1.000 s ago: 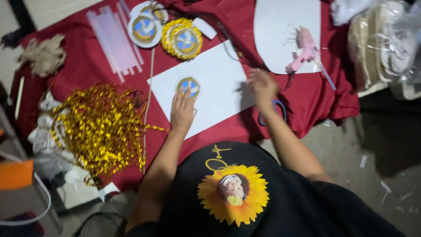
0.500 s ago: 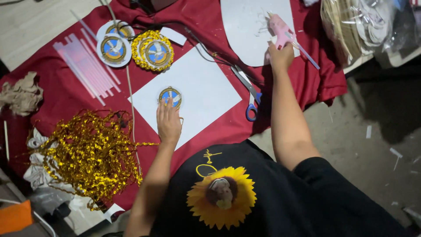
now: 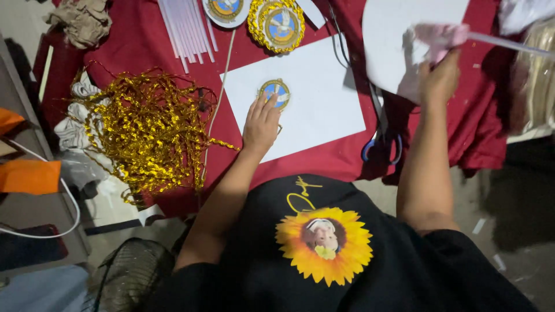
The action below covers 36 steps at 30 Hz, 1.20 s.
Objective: The person trims gold metallic ribbon with scissors and hot-glues it around the edge of round printed medallions, pressing the trim in place by hand. They finish one medallion, set it with completed ones, and begin gluing trim onto another medallion.
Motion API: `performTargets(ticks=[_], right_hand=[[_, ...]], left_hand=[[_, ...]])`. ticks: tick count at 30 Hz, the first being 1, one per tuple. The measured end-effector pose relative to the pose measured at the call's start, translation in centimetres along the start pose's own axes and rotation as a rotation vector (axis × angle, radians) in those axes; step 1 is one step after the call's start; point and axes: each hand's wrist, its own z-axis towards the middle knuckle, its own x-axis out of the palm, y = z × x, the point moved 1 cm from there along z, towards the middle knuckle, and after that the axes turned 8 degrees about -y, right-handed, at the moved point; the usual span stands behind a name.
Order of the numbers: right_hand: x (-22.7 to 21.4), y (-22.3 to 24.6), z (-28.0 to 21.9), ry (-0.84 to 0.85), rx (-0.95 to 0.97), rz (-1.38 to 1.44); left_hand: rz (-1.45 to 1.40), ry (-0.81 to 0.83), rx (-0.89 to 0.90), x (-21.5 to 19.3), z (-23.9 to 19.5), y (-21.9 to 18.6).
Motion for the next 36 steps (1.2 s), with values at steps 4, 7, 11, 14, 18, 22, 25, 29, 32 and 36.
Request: performTargets(ticks=[4,7,11,14,18,22,25,29,32,36], right_hand=[[1.8,-0.3,0.4,-0.012,-0.148,-0.436],[2.1,-2.5,2.3,-0.136,-0.378,-0.458],[3.8,-12.1,6.7,-0.282,-0.338,-0.019],[2.8,-16.6,6.9,-0.07,0.206,0.927],[-2.2,-13.4,2.6,0.118,0.715,1.541],[-6.8,-8.8,0.4,0.336,0.539,1.586],[-8.0,-6.7,-0.3,0.397,0.476,1.592],[-8.3,-0.3,-1.4,0.35,0.107,1.268],[-6.6,4.8,-3.4,0.285,-0.123,0.991],[-3.6,5.7,-4.0,0.331,0.094,1.13]], left_hand=[[0.051,0.001,0.009,0.0,-0.3,0.1],[0.026,0.03,0.015,0.3,-0.2,0.1],[0.047,0.037,0.028,0.5,-0.3,0.2],[0.04,0.047,0.012,0.5,0.2,-0.1],[0.029,0.06,-0.02,0.4,0.2,-0.3],[0.032,0.034,-0.008,0.8,-0.1,-0.2],[0.045,0.051,-0.034,0.8,-0.2,-0.1],[0.049,0.024,-0.02,0.7,-0.2,-0.1],[0.05,0.028,-0.018,-0.1,-0.6,-0.1],[0.021,0.025,-0.009,0.5,-0.6,-0.1]])
